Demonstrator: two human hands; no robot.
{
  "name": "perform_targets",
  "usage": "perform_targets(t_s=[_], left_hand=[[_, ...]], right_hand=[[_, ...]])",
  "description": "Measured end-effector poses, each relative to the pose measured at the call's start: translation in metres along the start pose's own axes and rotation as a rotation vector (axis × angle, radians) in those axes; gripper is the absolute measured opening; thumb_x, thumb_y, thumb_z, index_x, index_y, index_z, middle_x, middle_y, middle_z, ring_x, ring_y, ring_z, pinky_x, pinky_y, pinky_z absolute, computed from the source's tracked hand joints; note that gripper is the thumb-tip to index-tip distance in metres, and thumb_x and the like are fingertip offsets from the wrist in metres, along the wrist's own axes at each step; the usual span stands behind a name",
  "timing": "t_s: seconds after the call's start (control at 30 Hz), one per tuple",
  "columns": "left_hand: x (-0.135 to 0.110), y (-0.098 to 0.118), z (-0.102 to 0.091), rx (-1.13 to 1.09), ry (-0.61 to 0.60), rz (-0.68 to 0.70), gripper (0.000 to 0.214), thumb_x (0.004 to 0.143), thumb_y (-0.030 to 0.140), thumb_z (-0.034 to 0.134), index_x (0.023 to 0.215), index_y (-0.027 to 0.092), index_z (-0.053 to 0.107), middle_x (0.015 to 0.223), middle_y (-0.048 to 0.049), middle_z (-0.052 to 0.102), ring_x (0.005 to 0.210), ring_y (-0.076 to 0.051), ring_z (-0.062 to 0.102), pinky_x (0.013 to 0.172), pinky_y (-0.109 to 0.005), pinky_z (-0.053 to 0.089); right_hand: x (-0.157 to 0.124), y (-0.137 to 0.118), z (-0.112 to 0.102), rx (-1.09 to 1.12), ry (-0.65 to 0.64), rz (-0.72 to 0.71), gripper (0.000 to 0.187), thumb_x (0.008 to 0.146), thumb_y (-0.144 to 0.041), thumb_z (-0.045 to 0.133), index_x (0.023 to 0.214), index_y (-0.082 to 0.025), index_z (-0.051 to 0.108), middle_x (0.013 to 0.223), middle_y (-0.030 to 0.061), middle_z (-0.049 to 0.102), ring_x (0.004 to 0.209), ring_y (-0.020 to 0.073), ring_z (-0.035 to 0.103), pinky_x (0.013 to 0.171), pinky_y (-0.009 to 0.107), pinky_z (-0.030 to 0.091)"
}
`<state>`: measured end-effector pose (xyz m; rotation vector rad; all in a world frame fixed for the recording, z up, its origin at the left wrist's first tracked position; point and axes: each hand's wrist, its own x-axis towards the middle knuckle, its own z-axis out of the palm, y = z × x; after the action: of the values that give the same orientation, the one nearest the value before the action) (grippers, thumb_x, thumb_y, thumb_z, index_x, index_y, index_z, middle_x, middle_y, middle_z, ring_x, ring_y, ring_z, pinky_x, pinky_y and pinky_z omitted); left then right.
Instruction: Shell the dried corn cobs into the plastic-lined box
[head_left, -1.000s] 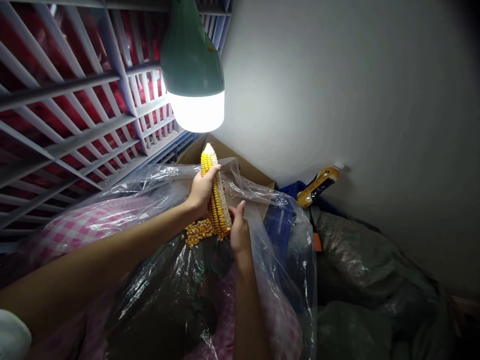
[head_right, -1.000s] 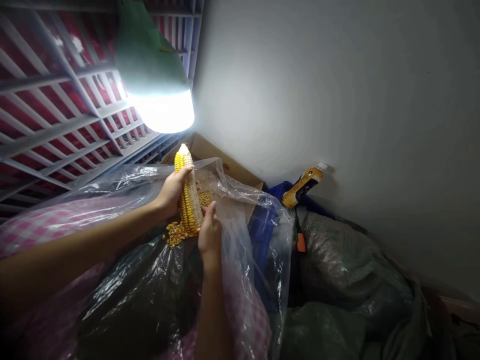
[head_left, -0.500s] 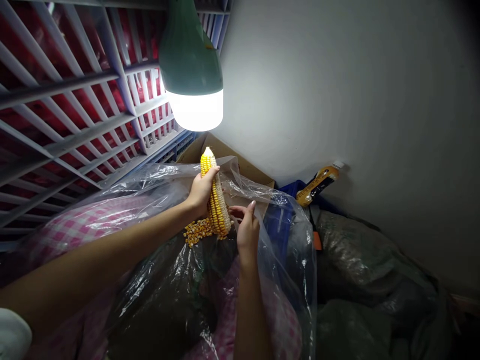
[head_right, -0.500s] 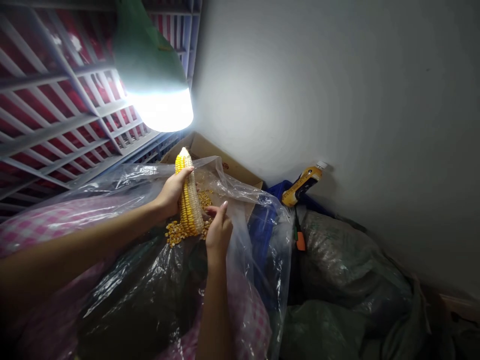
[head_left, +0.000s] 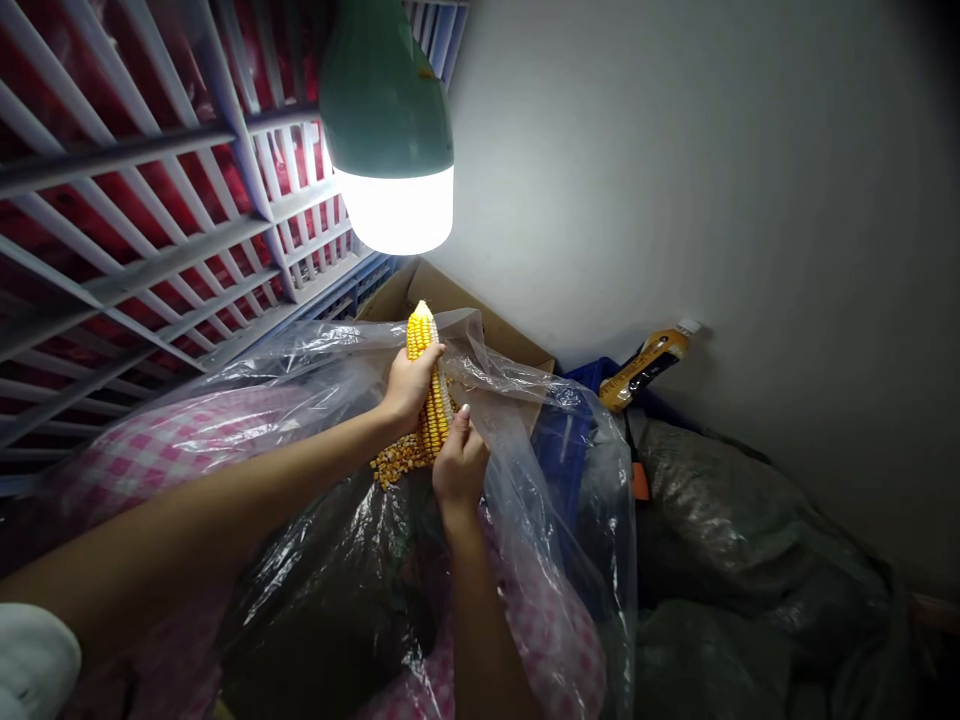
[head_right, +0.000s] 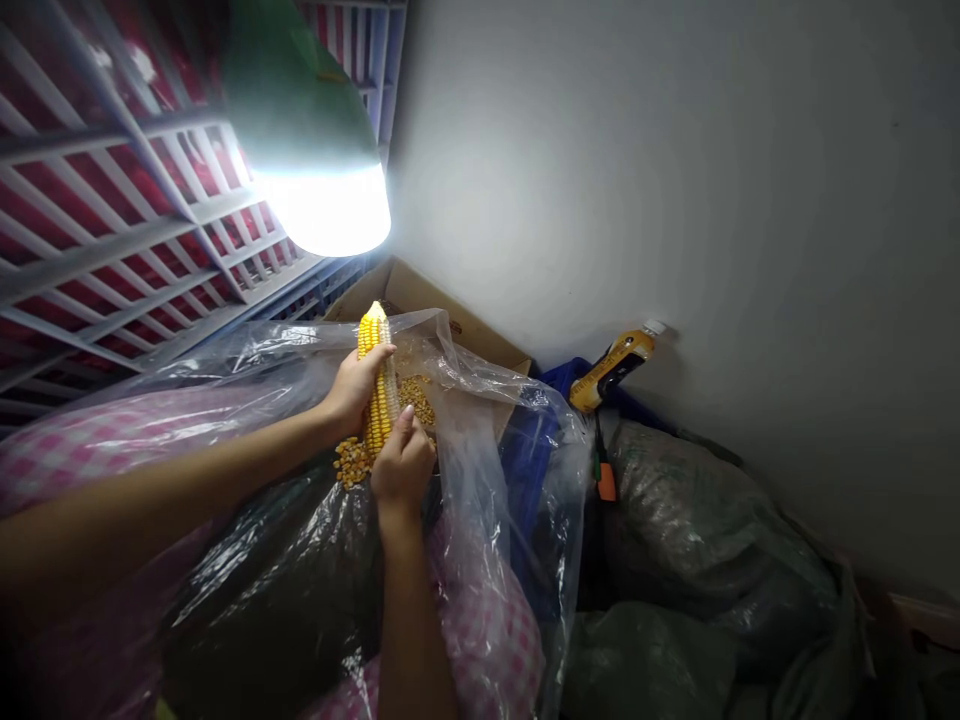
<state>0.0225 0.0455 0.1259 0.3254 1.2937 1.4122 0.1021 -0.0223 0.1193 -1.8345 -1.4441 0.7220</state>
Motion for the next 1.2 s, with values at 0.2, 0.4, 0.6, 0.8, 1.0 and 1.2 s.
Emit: perform_targets(t_s=[0.2,0.4,0.6,0.8,1.0,1.2], left_hand=[[-0.009,0.005,0.0,0.067,-0.216,-0.119,0.031,0.064,0.04,0.06,0.082,0.017,0.047,0.055,0.0017,0.049,0.045,-0.014,0.049,0.04,-0.025,0.04],[-0.002,0.005,0.0,-0.02,0.023,-0.127,0.035,0.065,0.043,0.06,0.084,0.017,0.047,0.057,0.0029,0.046,0.048,-0.013,0.048,0.046,-0.024,0.041],[-0.004,-0.005,0.001,0.092,0.004,0.157,0.038,0.064,0.044,0.062,0.086,0.016,0.048,0.071,0.001,0.05,0.062,-0.011,0.047,0.059,-0.023,0.041],[-0.008,-0.01,-0.003,0.32,-0.082,0.329,0.028,0.068,0.036,0.06,0.084,0.017,0.047,0.074,0.0015,0.049,0.067,-0.012,0.046,0.062,-0.023,0.039],[-0.011,-0.007,-0.004,0.419,-0.292,0.223,0.028,0.069,0.036,0.058,0.087,0.017,0.05,0.074,0.0009,0.052,0.068,-0.014,0.048,0.061,-0.025,0.039],[-0.017,-0.003,0.0,0.31,-0.165,0.286,0.038,0.069,0.045,0.058,0.091,0.016,0.047,0.077,0.0004,0.049,0.07,-0.013,0.047,0.065,-0.025,0.039]], right_hand=[[0.009,0.01,0.002,0.4,-0.016,0.24,0.06,0.082,-0.058,0.023,0.052,-0.015,0.053,0.051,0.0044,0.058,0.051,0.0142,0.053,0.053,0.024,0.038],[0.03,0.016,-0.018,0.494,-0.222,0.372,0.074,0.08,-0.063,0.012,0.064,-0.012,0.063,0.062,0.0078,0.063,0.059,0.0144,0.058,0.056,0.022,0.042],[0.014,-0.007,-0.017,0.003,-0.168,0.094,0.065,0.084,-0.058,0.018,0.096,-0.016,0.065,0.09,0.0119,0.066,0.082,0.0217,0.06,0.068,0.029,0.041],[0.006,0.002,0.011,-0.159,-0.025,-0.033,0.057,0.09,-0.039,0.018,0.072,-0.011,0.064,0.071,0.0158,0.065,0.064,0.0218,0.058,0.056,0.028,0.034],[0.011,0.022,0.007,0.201,-0.07,0.029,0.057,0.086,-0.053,0.023,0.065,-0.014,0.059,0.054,0.0043,0.057,0.049,0.014,0.047,0.047,0.024,0.031],[0.021,0.01,-0.011,0.323,-0.41,0.254,0.078,0.08,-0.064,0.006,0.076,-0.013,0.065,0.067,0.0089,0.063,0.059,0.0175,0.056,0.053,0.026,0.039]])
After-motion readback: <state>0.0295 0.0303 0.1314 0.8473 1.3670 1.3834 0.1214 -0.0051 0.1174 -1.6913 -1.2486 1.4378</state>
